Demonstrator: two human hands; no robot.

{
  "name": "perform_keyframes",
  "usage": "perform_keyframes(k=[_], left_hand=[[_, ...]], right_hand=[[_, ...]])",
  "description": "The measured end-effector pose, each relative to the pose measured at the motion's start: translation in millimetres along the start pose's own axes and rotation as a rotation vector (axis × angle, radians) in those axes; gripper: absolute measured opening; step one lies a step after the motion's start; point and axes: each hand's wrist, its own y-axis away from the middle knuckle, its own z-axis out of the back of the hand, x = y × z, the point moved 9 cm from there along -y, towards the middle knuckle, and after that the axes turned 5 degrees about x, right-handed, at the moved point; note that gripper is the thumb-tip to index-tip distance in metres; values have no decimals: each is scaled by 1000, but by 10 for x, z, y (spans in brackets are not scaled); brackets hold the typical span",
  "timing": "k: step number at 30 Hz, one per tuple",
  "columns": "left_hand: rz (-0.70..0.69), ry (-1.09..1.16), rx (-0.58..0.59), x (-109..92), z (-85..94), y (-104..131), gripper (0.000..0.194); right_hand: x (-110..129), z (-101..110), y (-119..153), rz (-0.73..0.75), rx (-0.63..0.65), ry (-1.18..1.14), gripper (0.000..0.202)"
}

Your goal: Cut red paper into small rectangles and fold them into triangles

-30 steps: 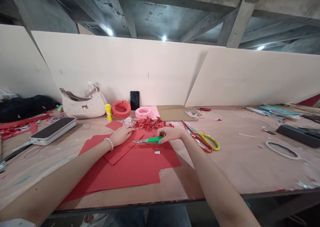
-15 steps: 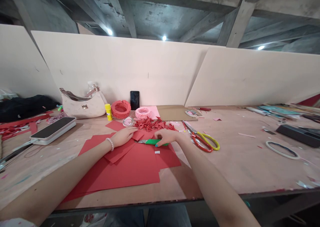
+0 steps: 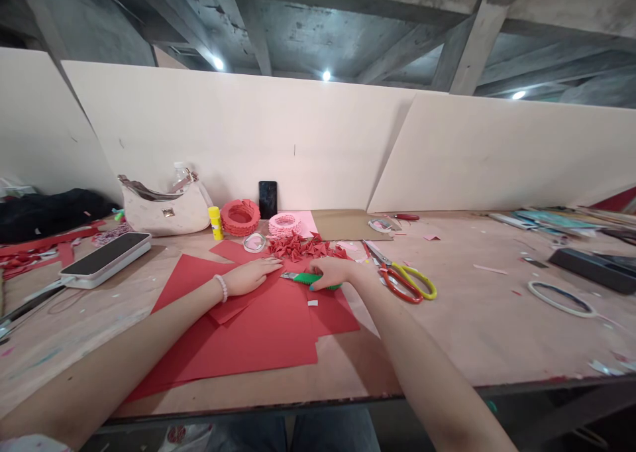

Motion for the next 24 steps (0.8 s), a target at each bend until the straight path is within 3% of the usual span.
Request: perform_keyframes(k=[9, 16, 24], left_hand=[[0, 62, 27, 31, -54, 2, 51], [-21, 92, 26, 16, -47, 10, 52], [-35, 111, 11, 41, -69, 12, 52]], right_hand=[[260, -29, -75, 161, -71, 31, 28], [251, -74, -89, 234, -52, 13, 50], [176, -105, -117, 243, -47, -18, 52]])
